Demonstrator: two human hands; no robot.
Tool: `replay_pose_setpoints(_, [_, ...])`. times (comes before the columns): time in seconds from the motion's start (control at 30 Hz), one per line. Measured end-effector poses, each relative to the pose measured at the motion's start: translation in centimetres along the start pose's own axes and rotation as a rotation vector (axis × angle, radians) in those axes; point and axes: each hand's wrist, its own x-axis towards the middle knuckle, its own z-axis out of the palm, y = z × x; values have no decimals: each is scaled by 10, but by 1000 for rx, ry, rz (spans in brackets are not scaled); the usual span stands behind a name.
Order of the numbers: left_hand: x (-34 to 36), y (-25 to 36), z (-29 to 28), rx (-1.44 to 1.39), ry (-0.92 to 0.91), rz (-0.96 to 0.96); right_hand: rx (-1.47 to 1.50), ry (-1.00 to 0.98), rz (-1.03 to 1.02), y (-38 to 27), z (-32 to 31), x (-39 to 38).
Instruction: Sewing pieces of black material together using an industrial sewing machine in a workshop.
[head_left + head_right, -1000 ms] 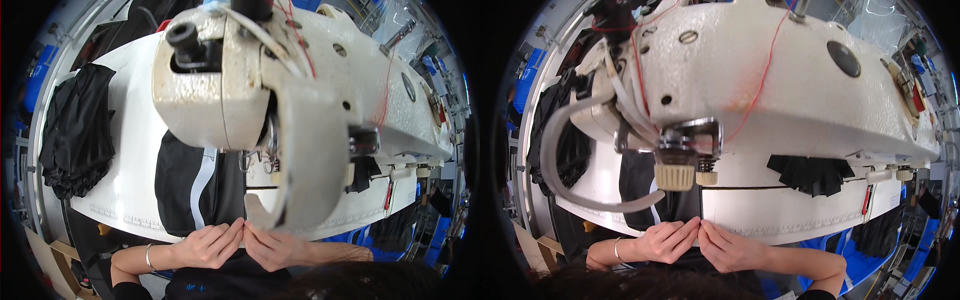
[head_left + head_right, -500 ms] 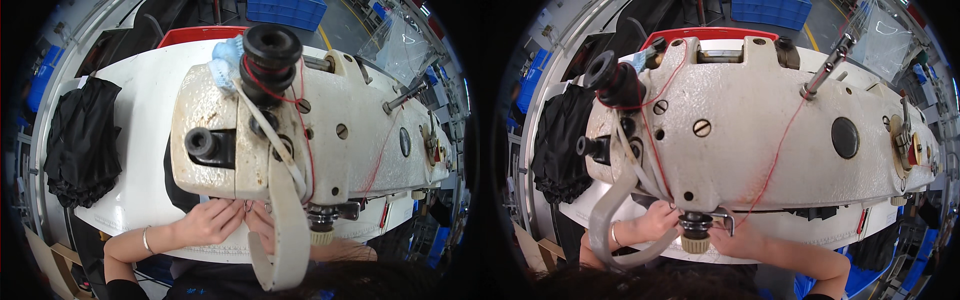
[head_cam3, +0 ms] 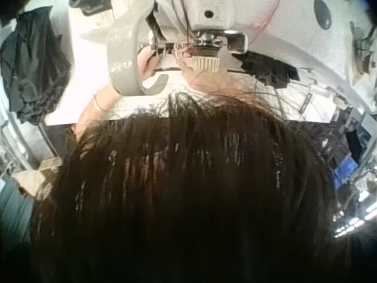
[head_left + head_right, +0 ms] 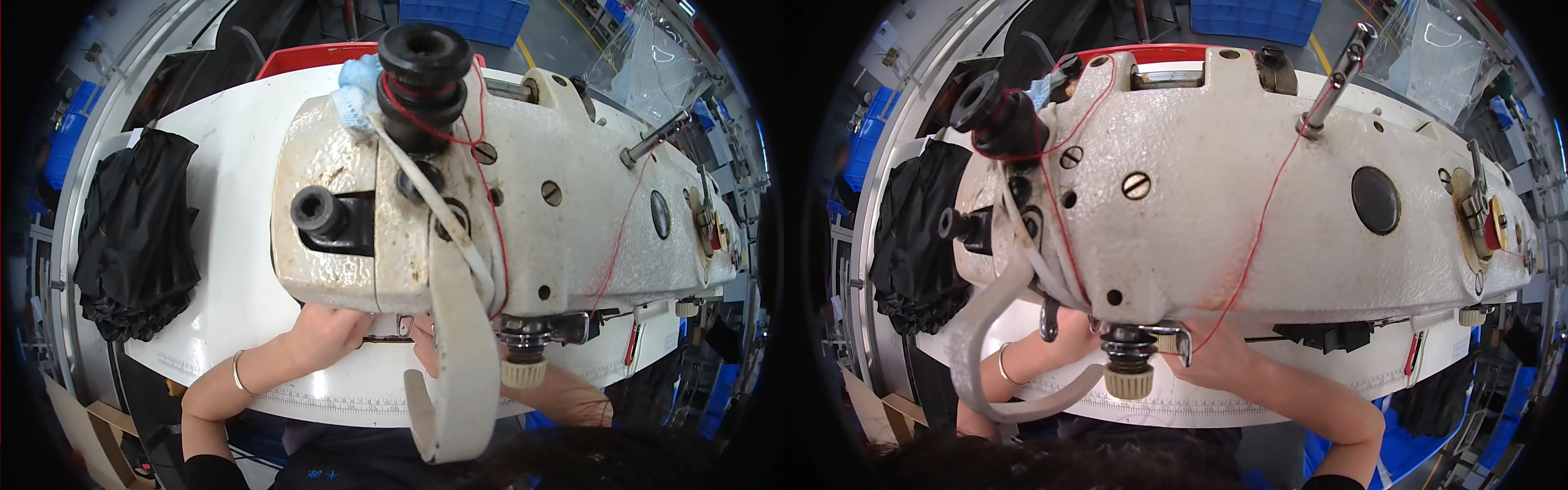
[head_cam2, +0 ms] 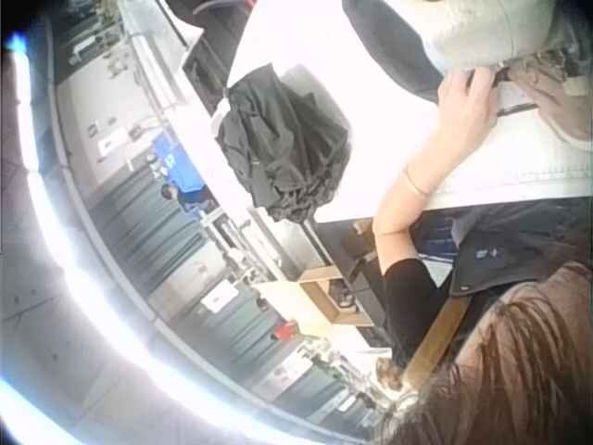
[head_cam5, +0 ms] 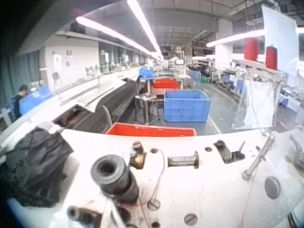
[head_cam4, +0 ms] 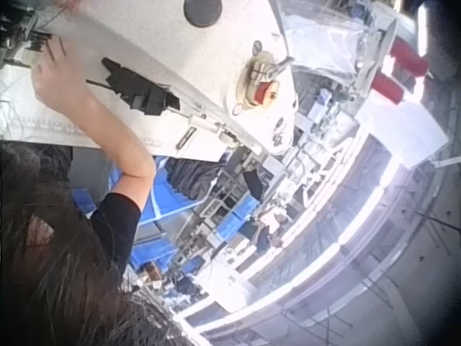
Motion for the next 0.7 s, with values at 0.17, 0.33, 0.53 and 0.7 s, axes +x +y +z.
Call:
replay_pose_setpoints(0.17, [5, 11, -1, 177, 90, 195, -68, -149, 12, -5, -6, -3])
replay_pose_setpoints(0.33, [7, 17, -8, 230, 54, 226, -149, -77, -91, -4, -16, 2])
replay_pose_setpoints(0.53, [2, 13, -11, 257, -15, 303, -280, -11, -232, 5, -11, 5])
replay_pose_setpoints(0.7, [-2, 8, -9, 217, -81, 275, -264, -70, -143, 2, -11, -3])
